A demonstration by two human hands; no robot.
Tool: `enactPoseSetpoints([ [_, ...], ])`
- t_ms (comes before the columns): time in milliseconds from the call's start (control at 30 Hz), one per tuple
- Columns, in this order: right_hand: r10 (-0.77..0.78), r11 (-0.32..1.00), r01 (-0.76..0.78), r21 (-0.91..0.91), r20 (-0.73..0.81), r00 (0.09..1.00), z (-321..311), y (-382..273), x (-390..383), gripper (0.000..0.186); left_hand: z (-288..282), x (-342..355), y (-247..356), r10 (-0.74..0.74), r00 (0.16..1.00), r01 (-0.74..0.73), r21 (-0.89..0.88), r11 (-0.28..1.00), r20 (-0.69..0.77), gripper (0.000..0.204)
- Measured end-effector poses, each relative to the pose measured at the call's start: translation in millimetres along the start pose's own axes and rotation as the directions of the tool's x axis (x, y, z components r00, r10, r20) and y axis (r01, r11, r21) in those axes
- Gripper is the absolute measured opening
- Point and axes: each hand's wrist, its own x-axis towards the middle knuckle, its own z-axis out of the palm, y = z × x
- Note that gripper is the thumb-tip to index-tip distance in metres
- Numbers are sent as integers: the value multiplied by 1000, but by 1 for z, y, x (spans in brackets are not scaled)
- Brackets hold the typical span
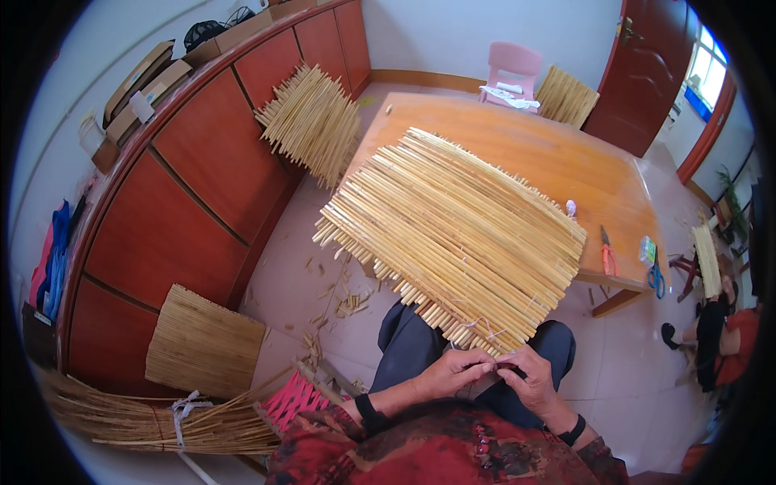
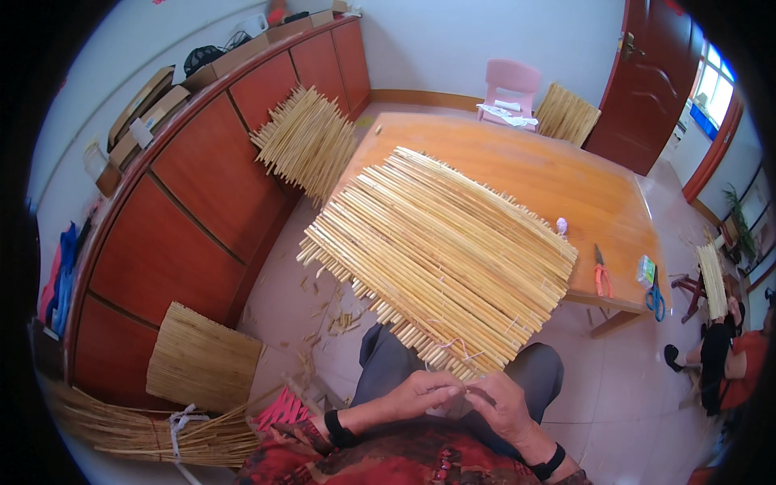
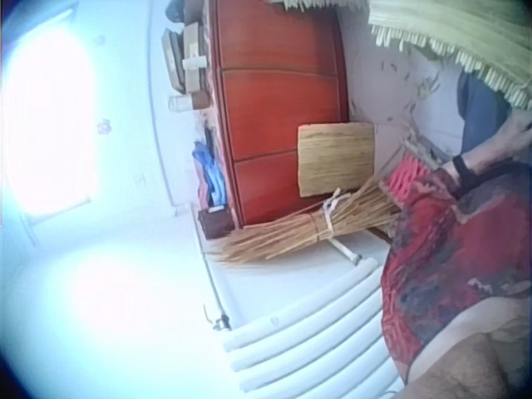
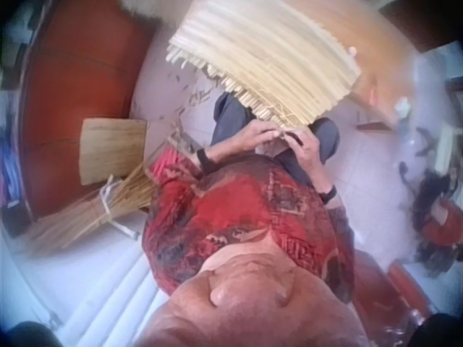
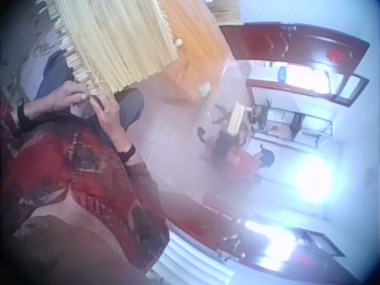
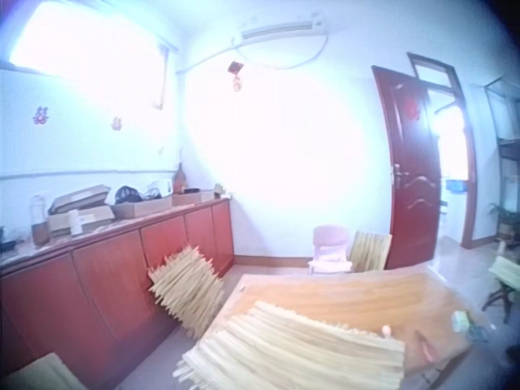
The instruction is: The person weaves a bamboo mat by hand and using a tool, threading string through wooden sticks and trimming the excess string with shears.
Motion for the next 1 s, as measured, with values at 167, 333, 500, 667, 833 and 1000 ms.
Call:
enactPoseSetpoints([
  [167, 64, 993, -64, 98, 3, 998, 3, -3, 4, 14, -3, -2, 3, -181, 982, 185, -87, 979, 48, 20],
  [333, 85, 987, -90, 137, 43, 995, 2, 2, 3, 11, 0, 0, -1, -155, 986, 161, -116, 980, 56, 21],
  [500, 98, 974, -78, 211, -84, 992, 8, 5, 4, 7, 4, 5, -6, -210, 975, 220, -191, 957, 71, 20],
  [667, 352, 857, -295, 422, -63, 934, 4, 9, 3, 12, 11, 3, -16, -135, 991, 133, -67, 989, -18, 19],
  [833, 475, 398, -163, 903, -50, 879, -8, -1, 15, 19, 8, 2, -15, 158, 987, -143, 334, 932, -19, 16],
  [1000, 477, 320, -48, 946, -117, 871, -41, -12, 28, 21, -3, 5, -18, 341, 938, -296, 634, 714, 54, 14],
])
